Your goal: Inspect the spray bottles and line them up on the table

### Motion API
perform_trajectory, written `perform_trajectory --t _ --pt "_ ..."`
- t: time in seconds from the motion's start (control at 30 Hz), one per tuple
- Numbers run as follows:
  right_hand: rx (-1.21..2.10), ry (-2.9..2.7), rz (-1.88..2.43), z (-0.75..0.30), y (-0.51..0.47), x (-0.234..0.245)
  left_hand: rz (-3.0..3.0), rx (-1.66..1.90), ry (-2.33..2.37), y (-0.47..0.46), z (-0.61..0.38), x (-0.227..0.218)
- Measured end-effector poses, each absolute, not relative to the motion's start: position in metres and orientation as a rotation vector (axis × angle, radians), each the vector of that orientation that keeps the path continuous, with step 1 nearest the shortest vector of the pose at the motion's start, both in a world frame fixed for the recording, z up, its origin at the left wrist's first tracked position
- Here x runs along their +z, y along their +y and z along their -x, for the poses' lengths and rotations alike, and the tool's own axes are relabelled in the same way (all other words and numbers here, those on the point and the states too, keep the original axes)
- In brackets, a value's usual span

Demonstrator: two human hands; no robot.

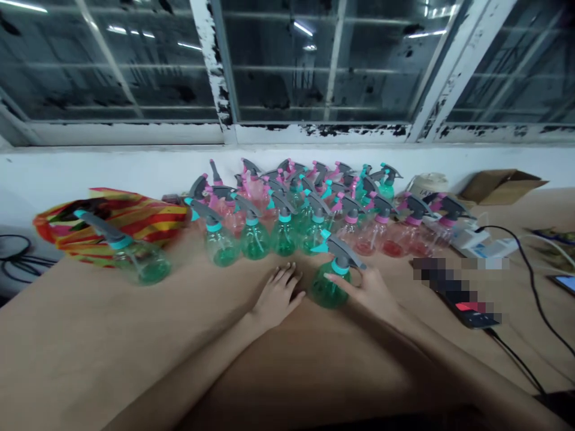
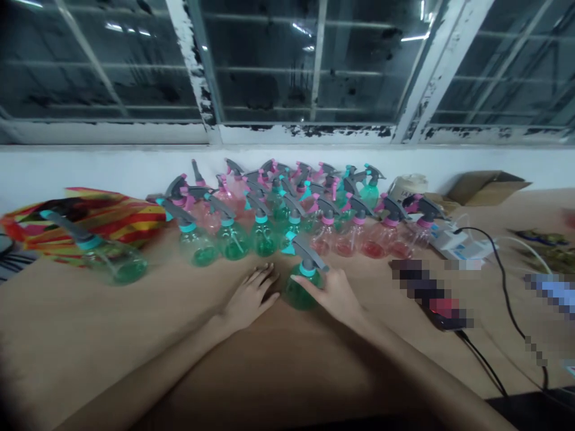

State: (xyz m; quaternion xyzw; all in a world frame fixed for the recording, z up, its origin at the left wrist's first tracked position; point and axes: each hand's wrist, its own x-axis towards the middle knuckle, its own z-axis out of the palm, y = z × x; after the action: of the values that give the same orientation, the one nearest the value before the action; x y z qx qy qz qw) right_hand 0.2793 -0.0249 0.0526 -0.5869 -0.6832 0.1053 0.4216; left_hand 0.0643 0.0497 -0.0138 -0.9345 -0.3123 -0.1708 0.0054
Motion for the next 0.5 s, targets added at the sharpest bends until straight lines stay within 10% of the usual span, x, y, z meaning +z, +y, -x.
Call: perform_trajectory --t 0.5 --pt "0.435 -1.971 1.058 -0.121 0.018 0.058 2.668 -0.570 -1.417 -0.007 0.114 -0.007"
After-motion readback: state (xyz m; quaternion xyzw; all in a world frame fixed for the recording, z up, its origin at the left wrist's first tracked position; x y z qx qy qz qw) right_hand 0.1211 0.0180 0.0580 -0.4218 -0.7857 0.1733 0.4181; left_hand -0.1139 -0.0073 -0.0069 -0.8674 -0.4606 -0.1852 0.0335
